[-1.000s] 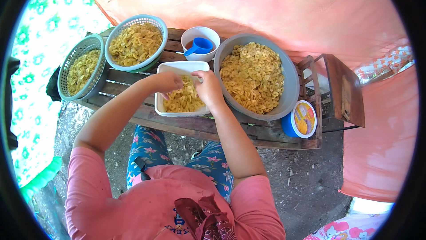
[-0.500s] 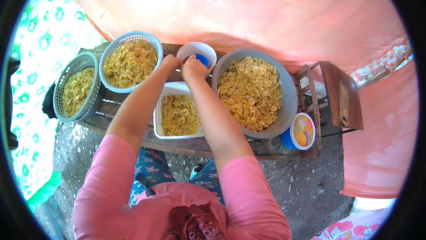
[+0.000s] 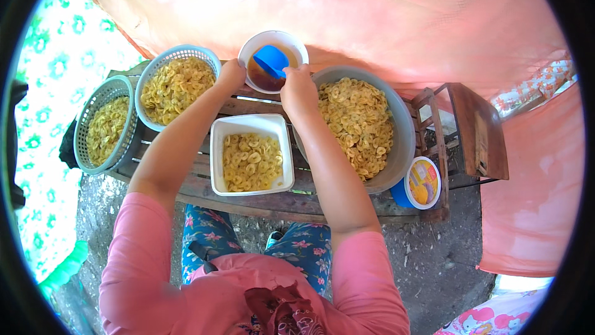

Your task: The person scoops a yellow flaky food from a large bowl into a white rectangular container, then pours liquid from a small white bowl over the food and shakes the container to mix. The person repeats this process multiple times, transferring portions between bowls and containers.

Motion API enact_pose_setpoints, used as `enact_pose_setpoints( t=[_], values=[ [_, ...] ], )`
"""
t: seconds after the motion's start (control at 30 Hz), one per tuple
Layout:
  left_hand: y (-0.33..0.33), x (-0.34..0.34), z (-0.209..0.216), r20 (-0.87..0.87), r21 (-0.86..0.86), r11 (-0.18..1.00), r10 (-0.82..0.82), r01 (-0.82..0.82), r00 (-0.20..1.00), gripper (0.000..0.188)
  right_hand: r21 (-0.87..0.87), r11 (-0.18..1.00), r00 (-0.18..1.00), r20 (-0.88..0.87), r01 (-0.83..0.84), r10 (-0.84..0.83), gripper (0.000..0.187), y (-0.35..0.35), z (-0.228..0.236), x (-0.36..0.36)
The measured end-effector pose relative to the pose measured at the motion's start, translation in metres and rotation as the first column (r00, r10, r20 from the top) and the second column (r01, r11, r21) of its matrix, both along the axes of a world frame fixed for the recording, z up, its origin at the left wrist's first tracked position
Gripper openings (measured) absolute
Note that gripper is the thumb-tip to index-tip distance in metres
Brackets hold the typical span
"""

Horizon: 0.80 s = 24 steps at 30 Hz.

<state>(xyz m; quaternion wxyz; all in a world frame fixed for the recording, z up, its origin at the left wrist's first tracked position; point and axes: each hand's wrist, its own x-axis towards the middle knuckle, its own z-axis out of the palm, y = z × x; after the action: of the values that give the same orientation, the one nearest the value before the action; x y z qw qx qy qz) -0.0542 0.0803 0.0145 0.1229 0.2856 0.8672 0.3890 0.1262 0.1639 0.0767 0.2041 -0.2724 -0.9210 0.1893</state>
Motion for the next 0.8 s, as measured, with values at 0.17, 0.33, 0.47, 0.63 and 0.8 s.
enact_pose_setpoints(
  t=[0.17, 0.33, 0.47, 0.63, 0.8],
  values=[
    [-0.039, 0.013, 0.039, 0.100, 0.214, 0.976, 0.012, -0.034, 0.995, 0.030, 0.044, 0.999, 0.978, -0.207, -0.014, 0.023, 0.025, -0.019, 0.029, 0.031],
    [-0.083, 0.037, 0.054, -0.233, 0.132, 0.991, -0.002, 0.034, 0.972, 0.028, 0.070, 0.991, 0.930, -0.345, -0.113, 0.130, 0.024, -0.041, 0.032, 0.056],
    [-0.110, 0.053, 0.055, -0.247, 0.182, 0.983, 0.023, 0.023, 0.969, 0.031, 0.062, 0.990, 0.942, -0.303, -0.129, 0.142, 0.025, -0.064, 0.024, 0.078],
    [-0.134, 0.067, 0.048, -0.263, 0.242, 0.969, 0.028, 0.038, 0.964, 0.037, 0.035, 0.992, 0.954, -0.269, -0.125, 0.129, 0.026, -0.091, 0.008, 0.100],
    [-0.141, 0.074, 0.041, -0.302, 0.226, 0.973, 0.023, 0.048, 0.953, 0.037, 0.003, 0.993, 0.963, -0.246, -0.115, 0.112, 0.029, -0.100, -0.003, 0.105]
  ],
)
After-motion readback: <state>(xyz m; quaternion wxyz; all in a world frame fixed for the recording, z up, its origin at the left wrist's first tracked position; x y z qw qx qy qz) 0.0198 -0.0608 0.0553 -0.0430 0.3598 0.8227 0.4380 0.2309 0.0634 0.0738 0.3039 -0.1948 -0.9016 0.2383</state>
